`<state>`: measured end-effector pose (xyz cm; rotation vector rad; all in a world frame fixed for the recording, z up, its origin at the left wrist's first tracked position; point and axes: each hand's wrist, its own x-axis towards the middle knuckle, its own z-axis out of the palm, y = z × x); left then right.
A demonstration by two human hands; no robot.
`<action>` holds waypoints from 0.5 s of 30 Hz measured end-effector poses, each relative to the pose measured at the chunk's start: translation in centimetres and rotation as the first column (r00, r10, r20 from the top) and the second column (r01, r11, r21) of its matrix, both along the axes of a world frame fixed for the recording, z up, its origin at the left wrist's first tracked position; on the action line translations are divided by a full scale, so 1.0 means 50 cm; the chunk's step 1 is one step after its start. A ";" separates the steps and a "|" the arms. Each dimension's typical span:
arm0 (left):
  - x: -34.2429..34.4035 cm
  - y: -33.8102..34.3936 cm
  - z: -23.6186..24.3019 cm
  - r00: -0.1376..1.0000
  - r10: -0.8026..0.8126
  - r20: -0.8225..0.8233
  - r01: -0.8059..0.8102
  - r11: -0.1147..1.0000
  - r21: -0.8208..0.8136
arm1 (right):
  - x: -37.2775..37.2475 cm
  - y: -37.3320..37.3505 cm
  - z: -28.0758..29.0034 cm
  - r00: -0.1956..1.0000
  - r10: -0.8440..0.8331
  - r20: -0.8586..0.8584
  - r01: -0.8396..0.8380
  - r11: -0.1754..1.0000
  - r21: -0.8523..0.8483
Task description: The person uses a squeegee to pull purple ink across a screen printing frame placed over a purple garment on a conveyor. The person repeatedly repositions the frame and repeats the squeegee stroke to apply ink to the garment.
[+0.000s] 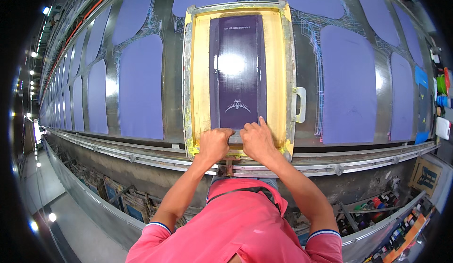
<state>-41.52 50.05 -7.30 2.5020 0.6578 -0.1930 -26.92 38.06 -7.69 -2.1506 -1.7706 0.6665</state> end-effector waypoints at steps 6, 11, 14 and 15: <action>0.157 0.180 -0.014 0.999 -0.031 -0.009 0.032 0.995 0.097 | 0.162 0.165 -0.003 0.999 -0.026 0.023 0.029 0.994 -0.104; 0.428 0.441 -0.035 0.998 -0.016 0.053 0.004 0.973 0.233 | 0.421 0.443 -0.024 0.987 -0.117 0.114 0.127 0.988 -0.085; 0.555 0.561 -0.041 0.999 -0.001 0.036 -0.009 0.961 0.275 | 0.544 0.567 -0.024 0.983 -0.131 0.132 0.146 0.983 -0.112; 0.583 0.588 -0.043 0.999 -0.013 0.042 0.000 0.958 0.288 | 0.570 0.593 -0.025 0.977 -0.124 0.174 0.143 0.985 -0.098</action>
